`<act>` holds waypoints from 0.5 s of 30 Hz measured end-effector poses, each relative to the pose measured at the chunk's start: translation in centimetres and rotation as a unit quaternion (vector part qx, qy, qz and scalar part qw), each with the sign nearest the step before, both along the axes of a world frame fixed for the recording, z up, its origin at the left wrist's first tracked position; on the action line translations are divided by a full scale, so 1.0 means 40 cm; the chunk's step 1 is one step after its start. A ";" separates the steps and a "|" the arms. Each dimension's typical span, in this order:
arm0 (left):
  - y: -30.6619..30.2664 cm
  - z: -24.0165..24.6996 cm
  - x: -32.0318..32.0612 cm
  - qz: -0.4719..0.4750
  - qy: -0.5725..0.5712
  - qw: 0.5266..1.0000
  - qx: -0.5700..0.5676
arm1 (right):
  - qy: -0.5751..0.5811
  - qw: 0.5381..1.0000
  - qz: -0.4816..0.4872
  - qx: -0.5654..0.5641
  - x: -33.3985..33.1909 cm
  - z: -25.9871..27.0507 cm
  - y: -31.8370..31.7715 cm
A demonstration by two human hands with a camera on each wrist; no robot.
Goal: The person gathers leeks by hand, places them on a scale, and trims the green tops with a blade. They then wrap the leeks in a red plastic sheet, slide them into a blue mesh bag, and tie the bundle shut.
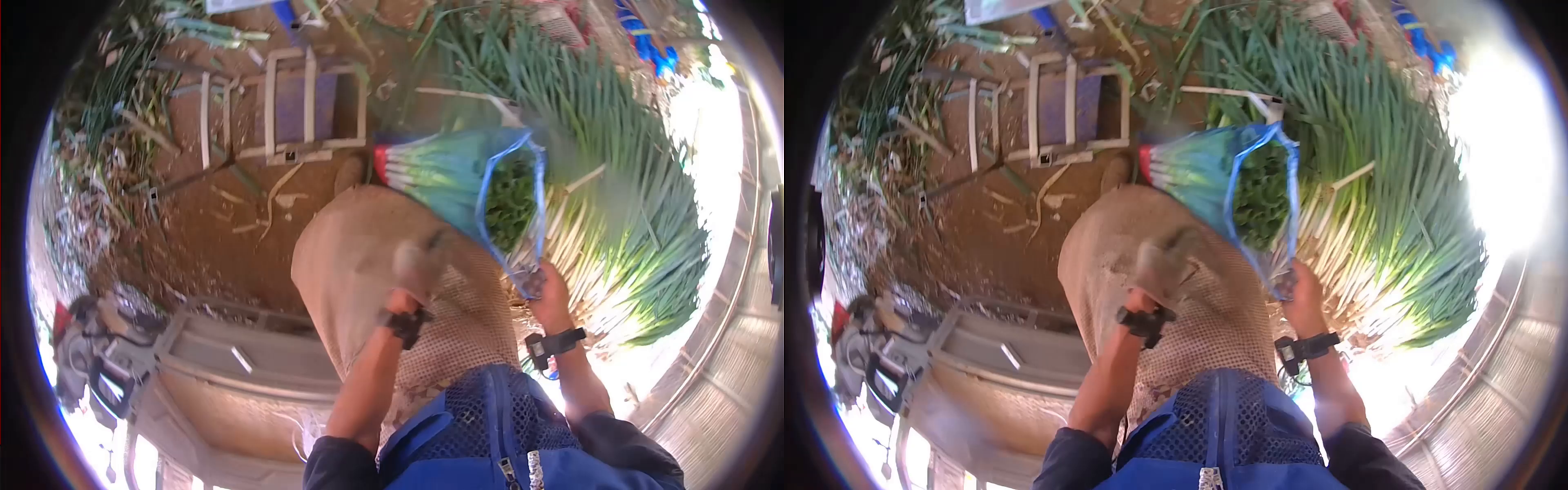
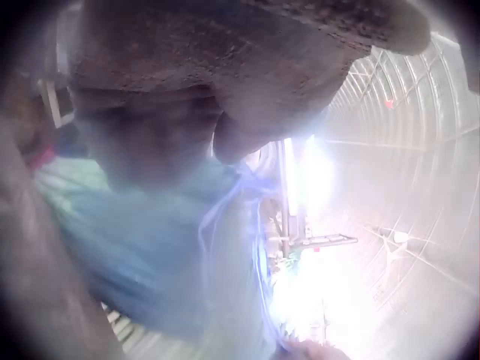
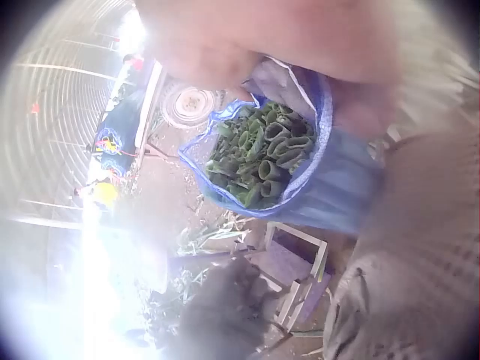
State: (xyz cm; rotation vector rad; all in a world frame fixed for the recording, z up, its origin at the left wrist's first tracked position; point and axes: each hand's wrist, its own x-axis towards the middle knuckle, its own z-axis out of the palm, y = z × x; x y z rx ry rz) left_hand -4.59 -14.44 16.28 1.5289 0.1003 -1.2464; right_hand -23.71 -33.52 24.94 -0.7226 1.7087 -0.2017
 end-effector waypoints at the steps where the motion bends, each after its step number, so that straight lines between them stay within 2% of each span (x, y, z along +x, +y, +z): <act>1: 0.006 -0.018 0.048 0.063 0.066 0.995 -0.036 | -0.003 1.000 -0.001 -0.004 -0.024 -0.006 0.019; 3: -0.016 -0.006 0.156 0.089 0.047 0.995 -0.029 | -0.019 0.986 0.162 -0.033 -0.042 0.021 0.075; 4: -0.041 0.022 0.211 0.053 -0.041 0.998 0.009 | -0.026 0.969 0.242 -0.047 -0.055 0.030 0.101; 5: -0.057 -0.010 0.241 0.015 -0.098 0.995 0.012 | -0.003 0.925 0.350 -0.147 -0.083 0.018 0.128; 6: -0.075 -0.048 0.267 -0.023 -0.155 0.988 0.014 | 0.024 0.859 0.450 -0.243 -0.115 -0.009 0.158; 7: -0.094 -0.070 0.280 -0.061 -0.210 0.976 0.016 | 0.054 0.773 0.539 -0.331 -0.139 -0.024 0.183; 8: -0.115 -0.054 0.286 -0.100 -0.199 0.975 0.013 | 0.062 0.958 0.277 -0.050 -0.089 0.021 0.211; 11: -0.184 -0.021 0.287 -0.231 -0.179 0.956 0.017 | 0.083 0.904 0.404 -0.109 -0.110 0.011 0.273; 13: -0.221 -0.044 0.256 -0.335 -0.170 0.926 0.035 | 0.081 0.889 0.446 -0.068 -0.083 0.045 0.311; 15: -0.211 -0.176 0.204 -0.467 -0.251 0.848 -0.013 | 0.087 0.881 0.463 -0.039 -0.058 0.081 0.326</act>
